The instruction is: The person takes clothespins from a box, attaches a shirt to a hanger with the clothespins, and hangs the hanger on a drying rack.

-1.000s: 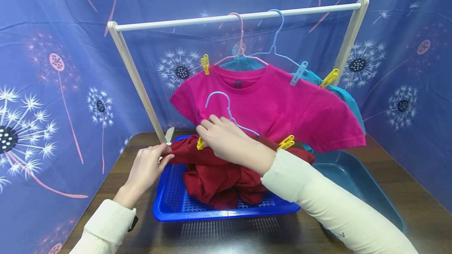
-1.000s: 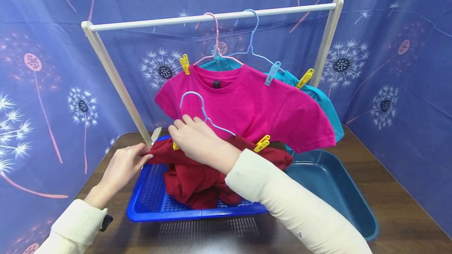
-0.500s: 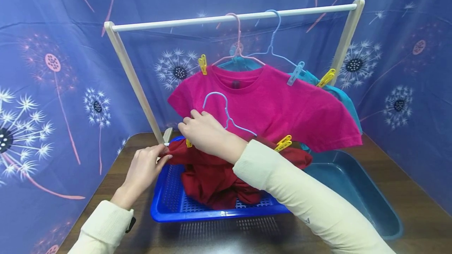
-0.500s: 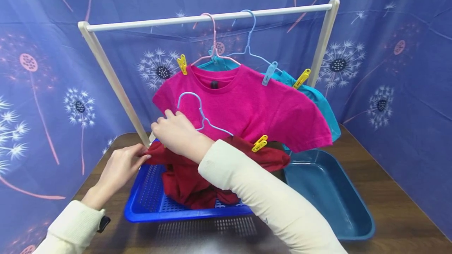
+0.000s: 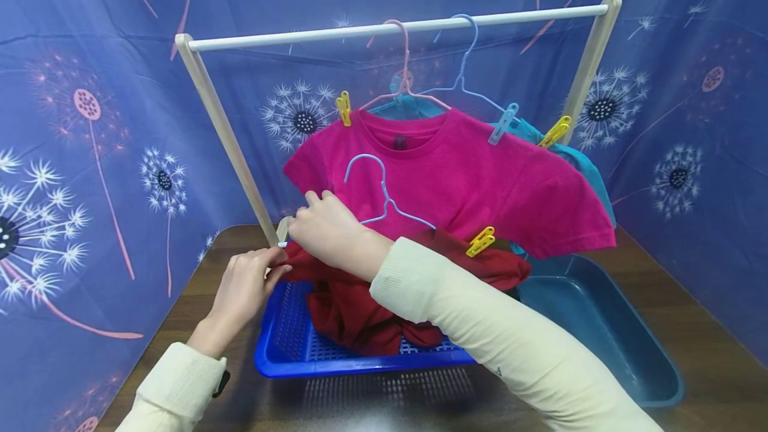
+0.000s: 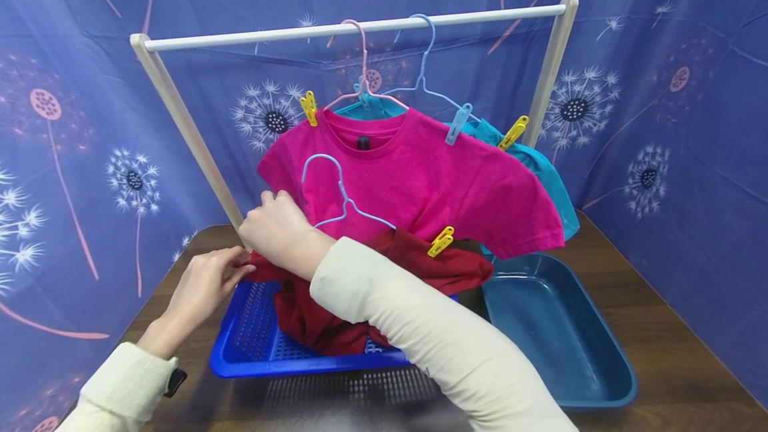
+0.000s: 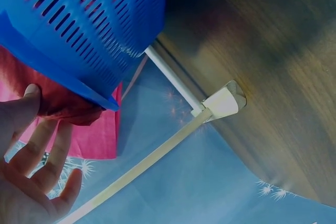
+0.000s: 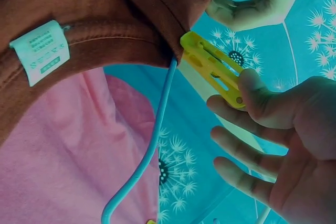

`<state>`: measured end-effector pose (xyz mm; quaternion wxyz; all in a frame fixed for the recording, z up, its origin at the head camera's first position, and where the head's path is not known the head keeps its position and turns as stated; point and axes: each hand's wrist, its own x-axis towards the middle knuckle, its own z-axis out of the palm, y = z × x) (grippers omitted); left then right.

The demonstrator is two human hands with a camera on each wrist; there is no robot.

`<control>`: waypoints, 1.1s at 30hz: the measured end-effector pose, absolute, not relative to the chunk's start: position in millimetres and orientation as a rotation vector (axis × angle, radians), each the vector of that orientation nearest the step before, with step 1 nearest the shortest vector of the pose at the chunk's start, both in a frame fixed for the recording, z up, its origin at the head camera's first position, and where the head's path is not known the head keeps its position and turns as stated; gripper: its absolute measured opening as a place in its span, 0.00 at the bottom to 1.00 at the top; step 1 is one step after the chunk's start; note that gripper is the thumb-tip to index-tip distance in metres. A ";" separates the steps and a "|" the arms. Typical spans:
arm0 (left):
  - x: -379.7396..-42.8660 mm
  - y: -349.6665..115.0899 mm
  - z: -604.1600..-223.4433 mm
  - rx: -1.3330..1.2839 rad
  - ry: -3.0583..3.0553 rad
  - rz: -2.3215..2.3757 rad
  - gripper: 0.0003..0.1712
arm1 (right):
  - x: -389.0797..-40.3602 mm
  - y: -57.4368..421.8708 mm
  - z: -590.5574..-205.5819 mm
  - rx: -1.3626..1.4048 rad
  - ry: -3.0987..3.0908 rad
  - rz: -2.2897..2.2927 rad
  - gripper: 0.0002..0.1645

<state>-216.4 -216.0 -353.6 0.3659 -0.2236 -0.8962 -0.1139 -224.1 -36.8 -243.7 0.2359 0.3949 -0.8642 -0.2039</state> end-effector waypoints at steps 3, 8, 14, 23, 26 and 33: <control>-216.9 -216.5 -354.8 -0.580 -2.279 -0.318 0.10 | -224.8 -38.6 -243.6 1.086 -2.369 -0.550 0.12; -217.1 -216.0 -356.8 -0.591 -2.259 -0.348 0.10 | -224.5 -39.6 -244.1 1.092 -2.378 -0.549 0.12; -215.7 -215.9 -358.2 -0.626 -2.220 -0.349 0.10 | -221.3 -43.7 -246.0 1.112 -2.360 -0.556 0.13; -214.7 -216.4 -358.4 -0.621 -2.217 -0.315 0.10 | -221.4 -49.0 -248.5 1.128 -2.340 -0.537 0.12; -213.9 -216.5 -357.7 -0.616 -2.222 -0.309 0.10 | -221.3 -50.3 -250.9 1.120 -2.318 -0.534 0.12; -212.7 -217.5 -356.4 -0.600 -2.254 -0.289 0.10 | -217.9 -51.4 -257.2 1.100 -2.325 -0.572 0.12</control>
